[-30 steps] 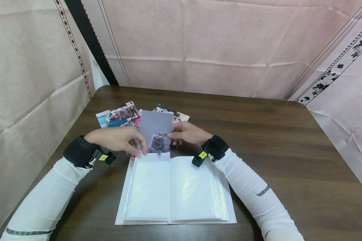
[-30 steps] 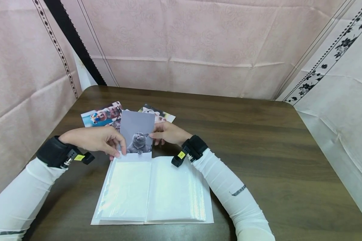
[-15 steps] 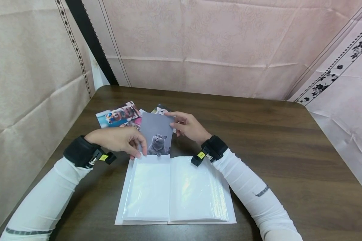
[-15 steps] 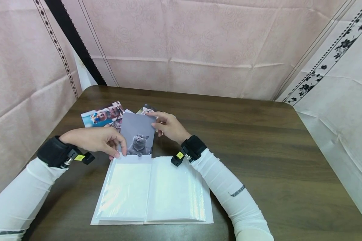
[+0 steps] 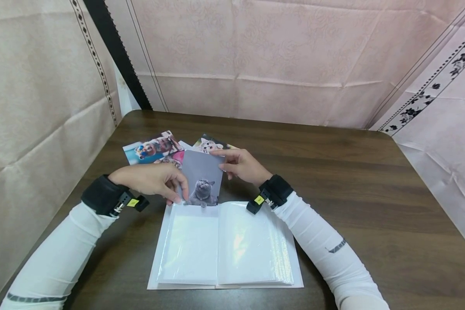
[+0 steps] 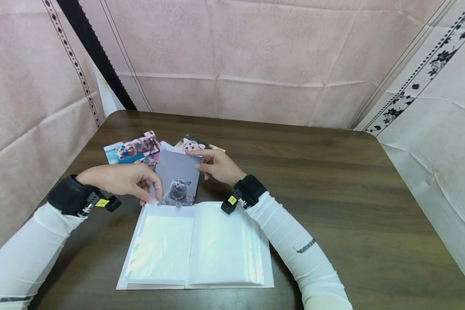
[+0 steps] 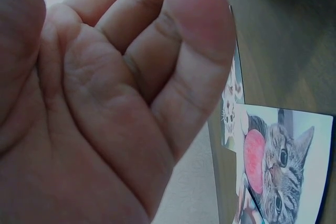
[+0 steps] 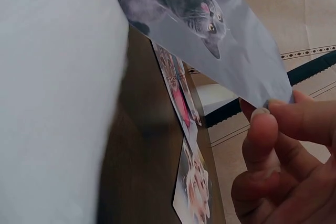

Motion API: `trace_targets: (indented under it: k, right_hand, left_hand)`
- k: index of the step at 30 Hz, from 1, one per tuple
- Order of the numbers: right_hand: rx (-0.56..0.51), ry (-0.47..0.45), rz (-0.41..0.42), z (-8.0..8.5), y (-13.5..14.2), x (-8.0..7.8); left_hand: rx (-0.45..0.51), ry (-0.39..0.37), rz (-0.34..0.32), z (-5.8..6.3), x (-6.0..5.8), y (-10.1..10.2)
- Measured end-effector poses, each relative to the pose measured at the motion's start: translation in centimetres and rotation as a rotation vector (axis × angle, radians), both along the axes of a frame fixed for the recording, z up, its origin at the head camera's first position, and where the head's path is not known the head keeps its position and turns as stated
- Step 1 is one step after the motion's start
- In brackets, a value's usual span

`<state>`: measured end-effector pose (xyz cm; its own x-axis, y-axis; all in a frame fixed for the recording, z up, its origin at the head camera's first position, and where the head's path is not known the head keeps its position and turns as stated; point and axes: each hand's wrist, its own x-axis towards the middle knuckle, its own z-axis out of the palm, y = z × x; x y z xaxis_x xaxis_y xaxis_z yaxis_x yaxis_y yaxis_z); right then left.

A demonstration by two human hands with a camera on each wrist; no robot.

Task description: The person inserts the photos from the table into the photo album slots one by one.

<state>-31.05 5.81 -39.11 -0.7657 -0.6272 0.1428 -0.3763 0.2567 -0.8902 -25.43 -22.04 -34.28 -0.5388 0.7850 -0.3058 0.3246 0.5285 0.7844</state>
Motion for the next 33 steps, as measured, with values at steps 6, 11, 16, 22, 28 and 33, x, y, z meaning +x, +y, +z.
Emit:
trace_targets:
  k: [6, 11, 16, 22, 28, 33]
  right_hand:
    - [0.008, 0.009, 0.036, 0.09, 0.08, 0.06]
    - [0.021, 0.015, 0.041, 0.1, 0.19, 0.15]
    - [0.025, 0.008, 0.051, 0.1, 0.2, 0.22]
    - [0.032, -0.007, 0.078, 0.04, 0.23, 0.27]
    - [0.031, -0.023, 0.133, 0.01, 0.25, 0.19]
    - [0.036, -0.041, 0.145, 0.07, 0.2, 0.32]
  left_hand:
    - [-0.011, -0.01, 0.008, 0.0, -0.11, -0.01]
    - [-0.007, -0.01, 0.004, -0.03, -0.13, 0.0]
    - [-0.006, -0.008, 0.009, -0.16, -0.04, 0.03]
    - [-0.011, -0.008, 0.017, -0.24, -0.05, 0.06]
    - [-0.018, -0.032, 0.016, -0.24, -0.21, -0.05]
    - [-0.013, -0.04, 0.018, -0.34, -0.21, -0.05]
